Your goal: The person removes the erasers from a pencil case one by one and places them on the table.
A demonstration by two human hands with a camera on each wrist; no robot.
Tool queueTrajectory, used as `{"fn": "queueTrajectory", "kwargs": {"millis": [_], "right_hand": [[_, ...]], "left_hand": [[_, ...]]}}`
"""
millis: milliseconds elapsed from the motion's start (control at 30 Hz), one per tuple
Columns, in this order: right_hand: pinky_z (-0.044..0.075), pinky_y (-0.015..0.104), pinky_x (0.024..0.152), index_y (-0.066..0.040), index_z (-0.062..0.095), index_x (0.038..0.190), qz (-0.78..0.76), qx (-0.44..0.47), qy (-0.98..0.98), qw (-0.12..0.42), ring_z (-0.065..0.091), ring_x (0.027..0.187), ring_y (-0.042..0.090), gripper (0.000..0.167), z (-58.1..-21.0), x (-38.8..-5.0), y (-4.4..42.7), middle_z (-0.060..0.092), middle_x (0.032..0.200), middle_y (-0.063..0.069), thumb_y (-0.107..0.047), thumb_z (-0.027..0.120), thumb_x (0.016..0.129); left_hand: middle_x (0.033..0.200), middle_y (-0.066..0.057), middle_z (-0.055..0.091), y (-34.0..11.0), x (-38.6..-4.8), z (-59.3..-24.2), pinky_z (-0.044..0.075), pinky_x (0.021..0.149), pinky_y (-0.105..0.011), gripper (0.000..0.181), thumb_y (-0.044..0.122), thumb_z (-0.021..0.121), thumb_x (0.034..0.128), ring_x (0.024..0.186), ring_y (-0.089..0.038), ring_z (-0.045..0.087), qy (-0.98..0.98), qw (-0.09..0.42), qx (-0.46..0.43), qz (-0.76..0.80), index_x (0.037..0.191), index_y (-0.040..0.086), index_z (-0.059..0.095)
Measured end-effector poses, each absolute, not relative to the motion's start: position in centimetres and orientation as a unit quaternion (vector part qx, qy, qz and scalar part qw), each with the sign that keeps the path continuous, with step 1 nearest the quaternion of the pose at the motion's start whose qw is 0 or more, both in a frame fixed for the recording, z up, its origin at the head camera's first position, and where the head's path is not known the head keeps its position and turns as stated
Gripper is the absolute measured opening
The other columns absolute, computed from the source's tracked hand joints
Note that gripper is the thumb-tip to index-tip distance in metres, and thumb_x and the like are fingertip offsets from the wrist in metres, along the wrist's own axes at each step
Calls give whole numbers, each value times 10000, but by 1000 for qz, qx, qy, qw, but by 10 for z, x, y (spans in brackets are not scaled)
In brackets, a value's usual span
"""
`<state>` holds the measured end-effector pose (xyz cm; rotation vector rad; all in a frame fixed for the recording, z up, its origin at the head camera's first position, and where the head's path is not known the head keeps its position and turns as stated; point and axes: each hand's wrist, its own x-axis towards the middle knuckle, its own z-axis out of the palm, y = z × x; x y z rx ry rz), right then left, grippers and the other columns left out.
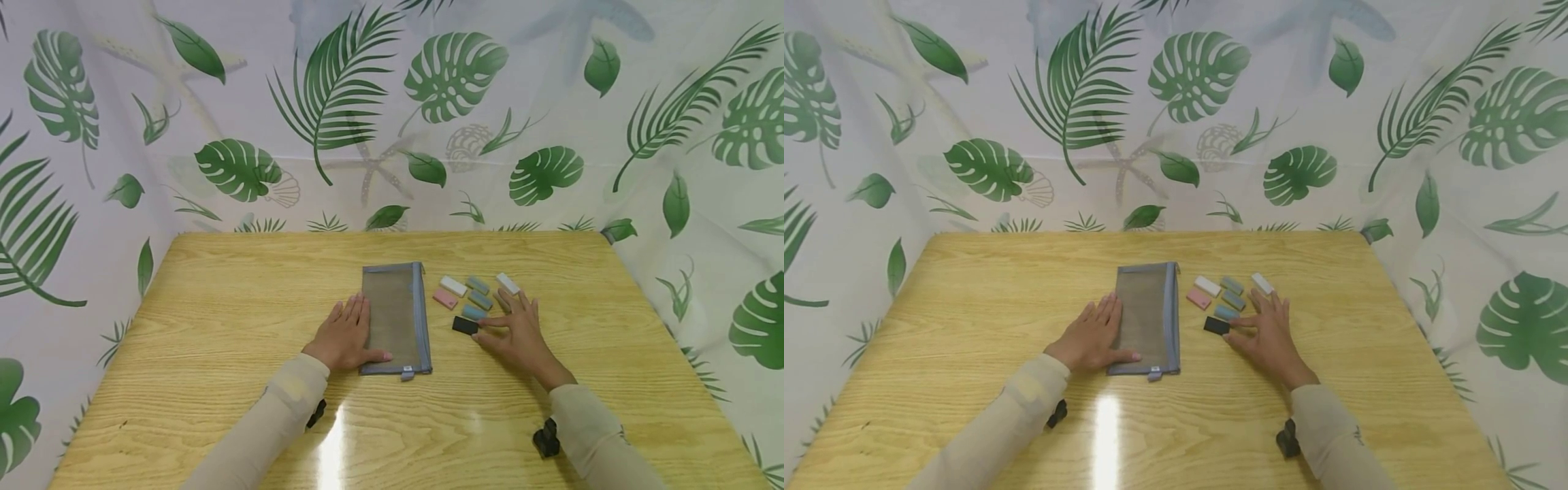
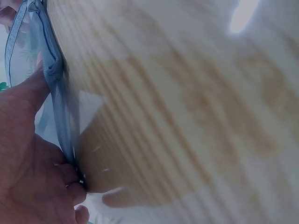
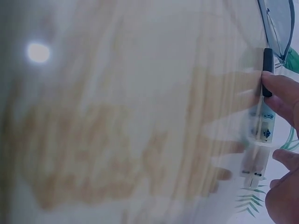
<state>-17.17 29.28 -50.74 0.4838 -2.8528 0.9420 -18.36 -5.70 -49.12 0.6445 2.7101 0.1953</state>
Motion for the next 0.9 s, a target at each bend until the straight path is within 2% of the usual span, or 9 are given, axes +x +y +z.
{"fn": "queueTrajectory", "kwargs": {"millis": [500, 733, 900], "right_hand": [[-54, 738, 1133, -37, 807, 1044, 268, 166, -947, 65, 128, 1440, 618, 311, -507, -173, 288, 350, 1535, 341, -242, 867, 818], [-26, 805, 1082, -6, 805, 1013, 293, 178, -932, 115, 183, 1382, 686, 290, -492, -177, 283, 364, 1506, 373, -169, 886, 787], [-27, 802, 1084, 22, 778, 1084, 294, 175, -931, 124, 181, 1387, 680, 305, -481, -187, 282, 358, 1501, 387, -141, 844, 835]], "left_hand": [[1669, -215, 39, -63, -181, -495, 53, 1248, -474, 1111, 726, 512, 932, 1551, -325, 39, 954, 156, 233, 106, 1600, -51, 82], [1666, -228, 35, -64, -180, -494, 48, 1246, -484, 1105, 716, 511, 939, 1550, -338, 35, 953, 150, 237, 116, 1596, -62, 81], [1665, -229, 29, -66, -180, -489, 45, 1246, -485, 1078, 696, 501, 957, 1549, -342, 31, 952, 137, 243, 127, 1595, -65, 82]]}}
